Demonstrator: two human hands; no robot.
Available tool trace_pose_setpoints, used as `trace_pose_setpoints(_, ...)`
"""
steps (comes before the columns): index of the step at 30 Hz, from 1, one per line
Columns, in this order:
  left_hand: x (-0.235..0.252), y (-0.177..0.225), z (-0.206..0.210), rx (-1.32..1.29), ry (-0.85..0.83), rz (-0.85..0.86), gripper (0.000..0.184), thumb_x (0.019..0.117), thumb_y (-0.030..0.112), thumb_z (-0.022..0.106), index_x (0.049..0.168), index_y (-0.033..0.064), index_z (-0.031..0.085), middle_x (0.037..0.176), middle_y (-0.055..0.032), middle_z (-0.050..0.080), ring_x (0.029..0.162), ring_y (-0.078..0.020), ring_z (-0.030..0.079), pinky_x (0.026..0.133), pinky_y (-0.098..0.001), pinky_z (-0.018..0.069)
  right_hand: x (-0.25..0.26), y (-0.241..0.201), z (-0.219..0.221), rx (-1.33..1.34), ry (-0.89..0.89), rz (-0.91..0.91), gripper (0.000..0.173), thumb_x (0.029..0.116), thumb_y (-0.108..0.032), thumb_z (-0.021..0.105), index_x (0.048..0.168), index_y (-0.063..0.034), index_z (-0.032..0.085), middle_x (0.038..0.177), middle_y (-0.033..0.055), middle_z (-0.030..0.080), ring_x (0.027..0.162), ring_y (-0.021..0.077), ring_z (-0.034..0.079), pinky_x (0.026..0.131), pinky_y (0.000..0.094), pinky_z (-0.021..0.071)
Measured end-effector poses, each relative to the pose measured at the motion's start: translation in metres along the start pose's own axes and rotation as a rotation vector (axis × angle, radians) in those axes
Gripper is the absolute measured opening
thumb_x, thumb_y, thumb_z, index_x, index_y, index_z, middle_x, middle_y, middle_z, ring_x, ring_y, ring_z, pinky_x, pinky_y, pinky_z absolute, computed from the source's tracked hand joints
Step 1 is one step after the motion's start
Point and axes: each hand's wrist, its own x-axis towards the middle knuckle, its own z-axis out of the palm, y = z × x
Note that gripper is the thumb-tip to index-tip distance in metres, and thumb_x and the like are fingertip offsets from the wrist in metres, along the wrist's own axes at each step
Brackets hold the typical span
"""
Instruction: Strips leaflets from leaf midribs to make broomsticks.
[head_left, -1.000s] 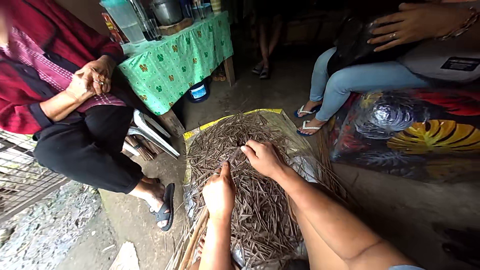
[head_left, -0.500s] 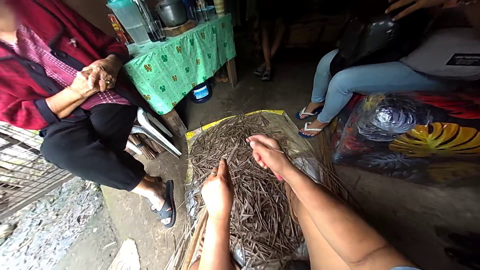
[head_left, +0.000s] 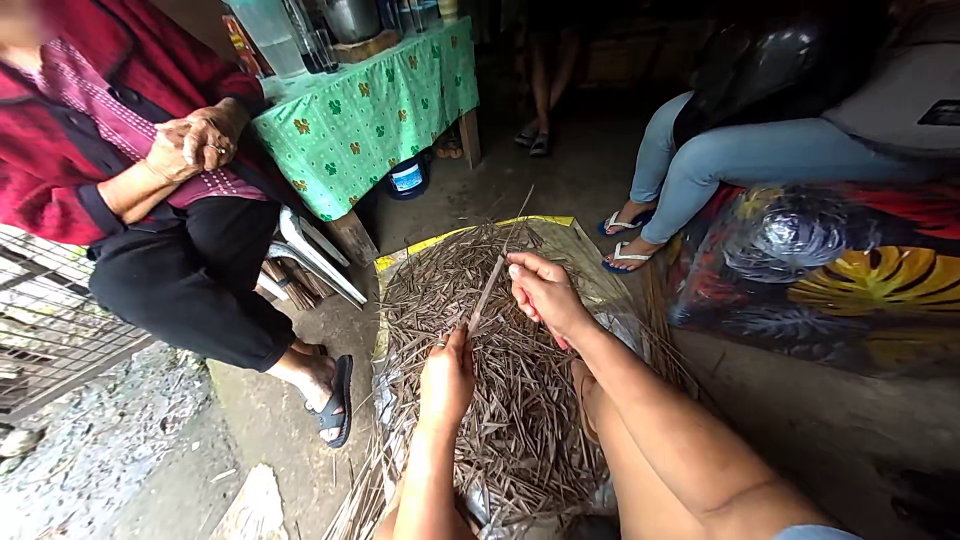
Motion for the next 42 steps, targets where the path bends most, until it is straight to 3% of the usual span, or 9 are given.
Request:
trace_pose_setpoints(5, 0.005, -0.011, -0.001, -0.217, -0.055, -0.014, 0.033, 0.1093, 0.019, 0.041, 0.120, 0.0003, 0.066, 0.074, -0.0029, 0.059, 0.063, -0.0113, 0.056, 0.065, -0.0313, 0.0503, 0.002, 0.004, -0.005, -0.092, 0.026, -0.099, 0.028, 0.1093, -0.016, 0.045, 0.127, -0.0019, 0.060, 0.062, -0.0021, 0.047, 0.046, 0.0041, 0.044, 0.045, 0.0195, 0.0409)
trace_pose_setpoints(9, 0.006, -0.010, -0.012, -0.245, 0.061, 0.005, 0.032, 0.1085, 0.019, 0.042, 0.119, 0.0038, 0.069, 0.068, 0.0048, 0.052, 0.057, -0.0031, 0.047, 0.059, -0.0242, 0.0435, -0.007, 0.013, 0.003, -0.575, -0.145, -0.283, 0.026, 0.1043, -0.019, 0.053, 0.105, 0.0013, 0.069, 0.074, 0.0091, 0.062, 0.065, 0.0187, 0.059, 0.065, 0.0409, 0.0515)
trace_pose_setpoints(15, 0.006, 0.000, -0.010, -0.145, 0.133, 0.066, 0.033, 0.1073, 0.020, 0.046, 0.120, 0.0025, 0.071, 0.073, -0.0023, 0.064, 0.059, -0.0081, 0.054, 0.061, -0.0295, 0.0474, -0.003, 0.021, 0.004, -0.898, 0.034, -0.511, 0.025, 0.1000, -0.022, 0.059, 0.097, -0.0003, 0.071, 0.075, 0.0137, 0.067, 0.066, 0.0300, 0.068, 0.059, 0.0507, 0.0544)
trace_pose_setpoints(20, 0.000, -0.004, -0.013, -0.062, 0.123, 0.067, 0.034, 0.1064, 0.022, 0.046, 0.119, 0.0040, 0.073, 0.075, -0.0077, 0.068, 0.064, -0.0190, 0.063, 0.065, -0.0423, 0.0525, 0.023, 0.012, -0.034, -0.879, 0.267, -0.329, 0.031, 0.1066, -0.023, 0.053, 0.107, 0.0030, 0.069, 0.080, 0.0205, 0.068, 0.071, 0.0373, 0.068, 0.066, 0.0587, 0.0542)
trace_pose_setpoints(23, -0.003, -0.006, -0.020, -0.028, 0.114, -0.003, 0.034, 0.1070, 0.022, 0.046, 0.120, 0.0043, 0.072, 0.077, -0.0106, 0.069, 0.068, -0.0237, 0.065, 0.068, -0.0476, 0.0529, 0.023, 0.003, -0.044, -0.803, 0.345, -0.248, 0.034, 0.1094, -0.027, 0.049, 0.109, 0.0019, 0.067, 0.077, 0.0188, 0.064, 0.065, 0.0337, 0.062, 0.061, 0.0552, 0.0512)
trace_pose_setpoints(25, -0.001, -0.005, -0.020, -0.004, 0.095, -0.039, 0.034, 0.1073, 0.022, 0.047, 0.121, 0.0039, 0.072, 0.080, -0.0127, 0.070, 0.072, -0.0272, 0.067, 0.071, -0.0502, 0.0537, 0.017, 0.001, -0.033, -0.716, 0.244, -0.231, 0.031, 0.1080, -0.023, 0.051, 0.106, 0.0024, 0.067, 0.074, 0.0159, 0.062, 0.063, 0.0295, 0.060, 0.061, 0.0526, 0.0514)
trace_pose_setpoints(28, 0.002, 0.001, -0.018, 0.033, 0.079, -0.058, 0.034, 0.1076, 0.022, 0.047, 0.122, 0.0036, 0.071, 0.083, -0.0143, 0.071, 0.075, -0.0303, 0.068, 0.074, -0.0526, 0.0541, -0.006, 0.006, 0.001, -0.711, -0.138, -0.156, 0.030, 0.1063, -0.022, 0.051, 0.104, 0.0025, 0.069, 0.082, 0.0151, 0.066, 0.077, 0.0272, 0.066, 0.076, 0.0492, 0.0547)
trace_pose_setpoints(30, 0.001, 0.005, -0.018, 0.058, 0.082, -0.049, 0.034, 0.1071, 0.021, 0.047, 0.123, 0.0030, 0.071, 0.084, -0.0163, 0.072, 0.077, -0.0332, 0.070, 0.075, -0.0556, 0.0544, -0.016, 0.013, 0.018, -0.764, -0.283, -0.157, 0.033, 0.1071, -0.024, 0.049, 0.103, 0.0028, 0.069, 0.082, 0.0146, 0.066, 0.079, 0.0247, 0.064, 0.077, 0.0437, 0.0512)
trace_pose_setpoints(42, 0.002, 0.009, -0.012, 0.116, 0.080, -0.012, 0.033, 0.1062, 0.022, 0.050, 0.125, 0.0060, 0.072, 0.083, -0.0154, 0.073, 0.076, -0.0342, 0.071, 0.072, -0.0557, 0.0555, 0.004, 0.016, 0.001, -0.860, -0.183, -0.201, 0.029, 0.1048, -0.022, 0.055, 0.092, 0.0001, 0.067, 0.071, 0.0115, 0.061, 0.069, 0.0249, 0.062, 0.067, 0.0453, 0.0497)
